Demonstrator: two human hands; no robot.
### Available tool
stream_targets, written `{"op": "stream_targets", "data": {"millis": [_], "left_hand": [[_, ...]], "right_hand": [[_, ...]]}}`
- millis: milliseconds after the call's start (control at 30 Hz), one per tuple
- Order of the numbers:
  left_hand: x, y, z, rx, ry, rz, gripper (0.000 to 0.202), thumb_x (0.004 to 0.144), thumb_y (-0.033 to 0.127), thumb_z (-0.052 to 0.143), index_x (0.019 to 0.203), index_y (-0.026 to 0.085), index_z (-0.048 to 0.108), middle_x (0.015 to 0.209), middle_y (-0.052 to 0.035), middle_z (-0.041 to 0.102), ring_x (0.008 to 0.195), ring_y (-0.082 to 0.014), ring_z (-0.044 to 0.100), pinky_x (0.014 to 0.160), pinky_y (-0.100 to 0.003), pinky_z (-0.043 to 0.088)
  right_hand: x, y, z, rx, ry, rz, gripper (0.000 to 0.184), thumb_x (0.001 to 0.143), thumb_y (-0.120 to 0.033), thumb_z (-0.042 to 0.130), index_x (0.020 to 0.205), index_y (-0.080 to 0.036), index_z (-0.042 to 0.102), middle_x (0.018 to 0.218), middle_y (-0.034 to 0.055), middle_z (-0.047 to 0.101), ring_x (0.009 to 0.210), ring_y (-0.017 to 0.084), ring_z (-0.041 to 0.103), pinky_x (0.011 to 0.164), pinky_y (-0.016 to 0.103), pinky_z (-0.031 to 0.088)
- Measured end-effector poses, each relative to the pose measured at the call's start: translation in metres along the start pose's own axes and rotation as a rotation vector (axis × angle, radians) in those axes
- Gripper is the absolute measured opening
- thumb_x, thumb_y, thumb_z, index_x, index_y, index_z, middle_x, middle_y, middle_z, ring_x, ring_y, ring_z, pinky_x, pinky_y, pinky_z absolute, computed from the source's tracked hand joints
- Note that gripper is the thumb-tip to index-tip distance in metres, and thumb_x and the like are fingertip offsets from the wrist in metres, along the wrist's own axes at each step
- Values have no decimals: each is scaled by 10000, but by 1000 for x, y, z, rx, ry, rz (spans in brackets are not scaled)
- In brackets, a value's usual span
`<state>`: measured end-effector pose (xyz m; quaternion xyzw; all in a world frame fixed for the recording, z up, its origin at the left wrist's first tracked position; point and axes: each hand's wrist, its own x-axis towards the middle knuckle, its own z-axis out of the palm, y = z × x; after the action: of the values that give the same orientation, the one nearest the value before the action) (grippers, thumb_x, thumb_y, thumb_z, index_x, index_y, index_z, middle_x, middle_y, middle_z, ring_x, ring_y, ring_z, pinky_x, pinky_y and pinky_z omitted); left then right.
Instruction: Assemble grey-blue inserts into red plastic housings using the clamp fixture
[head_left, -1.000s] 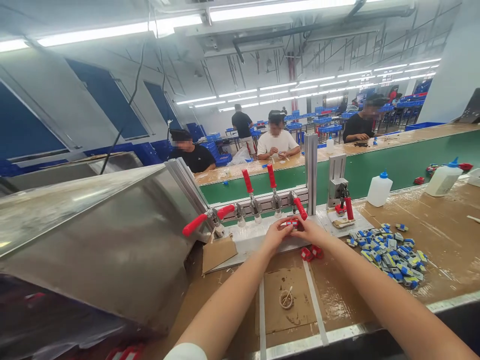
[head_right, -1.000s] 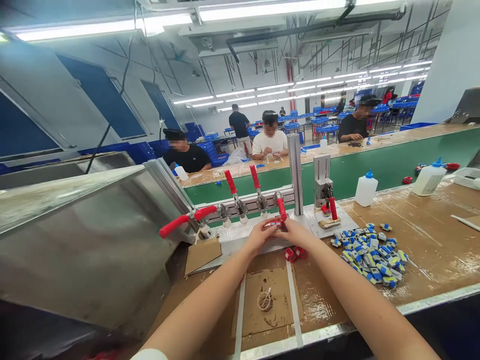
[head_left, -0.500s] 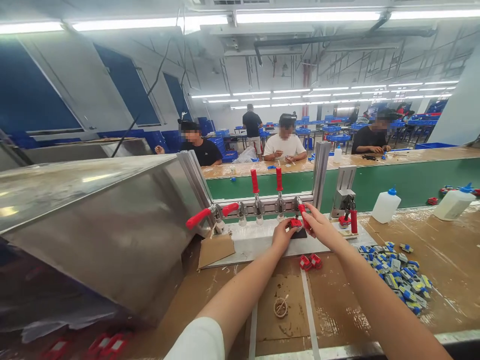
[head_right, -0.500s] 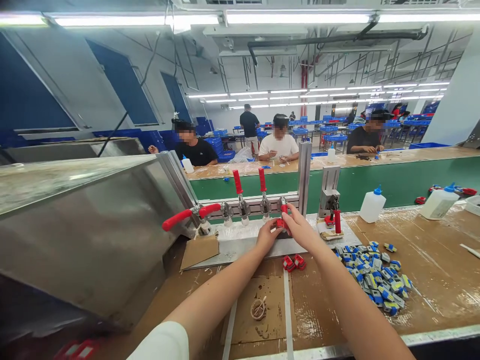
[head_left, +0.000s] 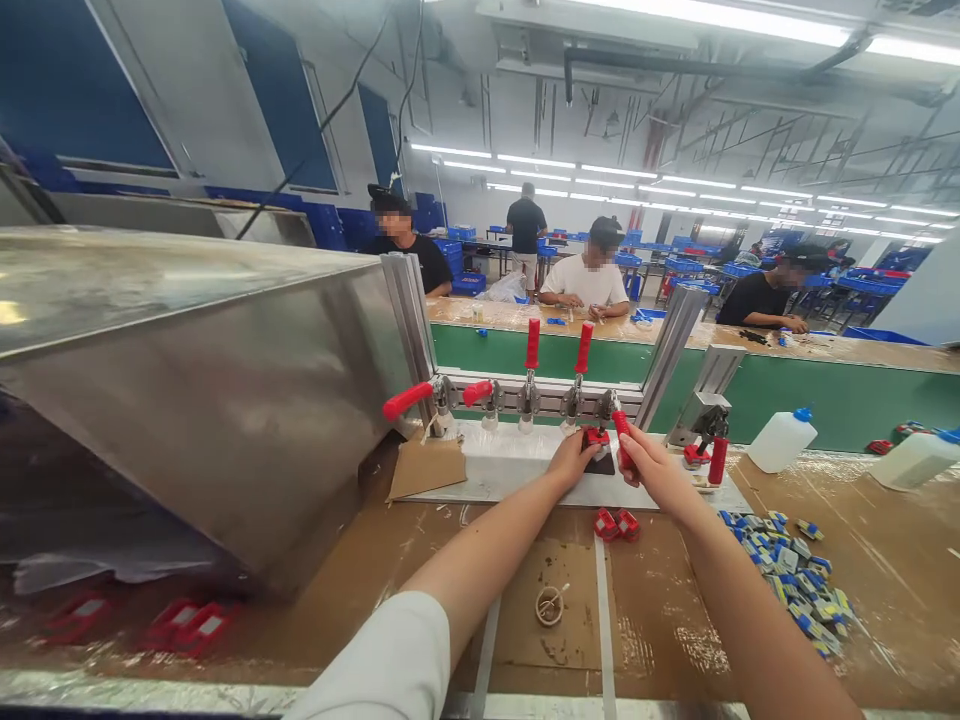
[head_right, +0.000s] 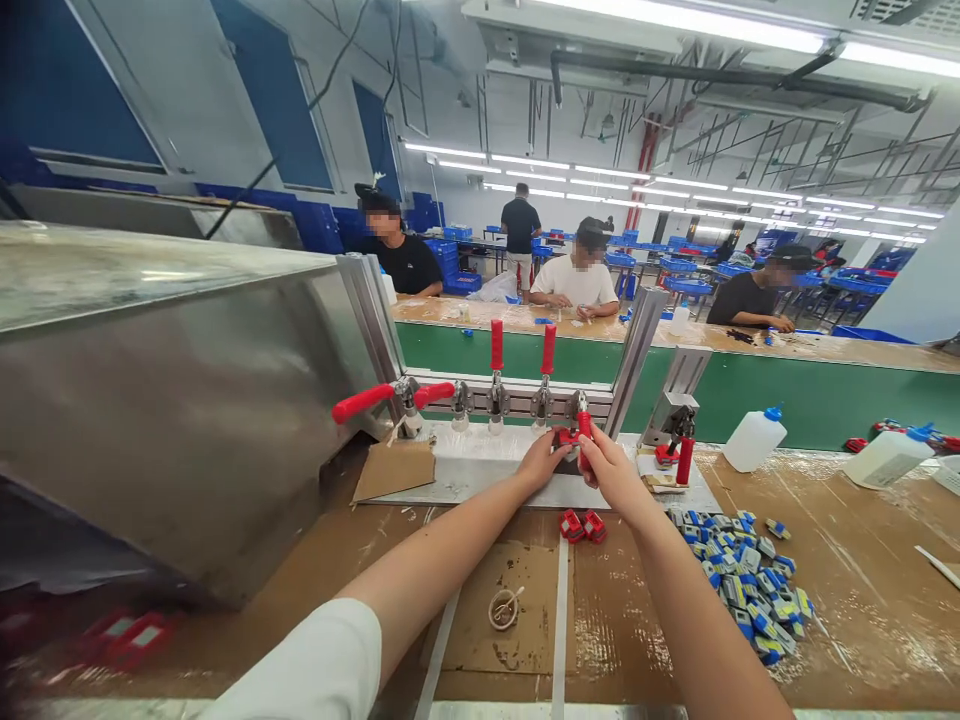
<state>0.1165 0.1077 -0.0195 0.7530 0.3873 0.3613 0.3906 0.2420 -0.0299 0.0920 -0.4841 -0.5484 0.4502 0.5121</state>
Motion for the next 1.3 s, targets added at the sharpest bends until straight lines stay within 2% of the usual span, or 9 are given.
{"op": "stream_targets", "data": {"millis": [533,633,733,833,900,1033,1133,1233,1300], "left_hand": [[-6,19,-11,107,-99,-34,490,924,283,604,1385,124,549,1396,-158,630,1315,-282,579,1131,-401,433],[-32,33,-48,194,-162,-57,565,898,315,647,1425,146,533,1499,-151,549,1410,-294,491,1188,-400,368],[-77,51,-114,399,-377,22,518,914,441,632,1379,215,598,1473,-96,585,1359,-294,537,1163,-394,384],[-129,63,-168,577,-374,-55,476,868,525,679,1262,258,670,1289,-59,700,1189,-290,639,1028,-370,474],[-158,57,-181,582,-326,-141,577,791,510,768,1301,271,643,1285,-62,691,1134,-286,657,958,-353,505],[-189,21,-164,444,-223,-218,481,749,396,820,1186,254,676,1193,-52,694,1040,-250,676,889,-336,529],[-190,5,-148,331,-110,-203,364,787,383,787,1098,236,671,1103,-39,711,1017,-238,681,905,-347,533],[-177,8,-133,162,-91,-188,421,801,399,773,1162,242,624,1099,-34,725,997,-228,701,920,-355,550],[-163,18,-118,83,-145,-140,434,791,380,778,1170,240,620,1079,-34,725,938,-216,709,886,-351,566]], "right_hand": [[9,62,-9,-602,-2,-163,372,1032,-513,359,1103,-194,537,934,60,640,865,212,597,798,337,475],[24,76,-10,-924,45,-114,330,1038,-436,375,1042,-166,566,966,115,653,917,255,611,793,353,454],[22,79,-7,-1201,172,-122,340,1036,-430,424,1060,-141,602,1033,172,657,980,298,610,797,365,428],[-10,73,5,-1171,279,-236,398,1043,-478,422,1181,-143,586,1083,173,656,986,292,606,806,365,421],[-41,68,20,-1045,148,-262,361,1054,-476,398,1092,-179,600,972,106,670,872,235,613,754,325,417],[-92,66,38,-1009,-195,-233,399,1056,-457,394,786,-213,558,751,20,624,706,175,581,649,286,364],[-110,68,13,-1150,3,-208,403,1057,-450,396,793,-210,584,773,32,623,754,187,600,676,298,369],[-118,67,-43,-1363,339,-87,333,1029,-436,468,886,-198,652,881,65,637,852,217,615,729,310,396],[-120,65,-79,-1484,401,25,269,993,-405,533,981,-189,692,968,87,641,916,235,619,769,315,415]]}}
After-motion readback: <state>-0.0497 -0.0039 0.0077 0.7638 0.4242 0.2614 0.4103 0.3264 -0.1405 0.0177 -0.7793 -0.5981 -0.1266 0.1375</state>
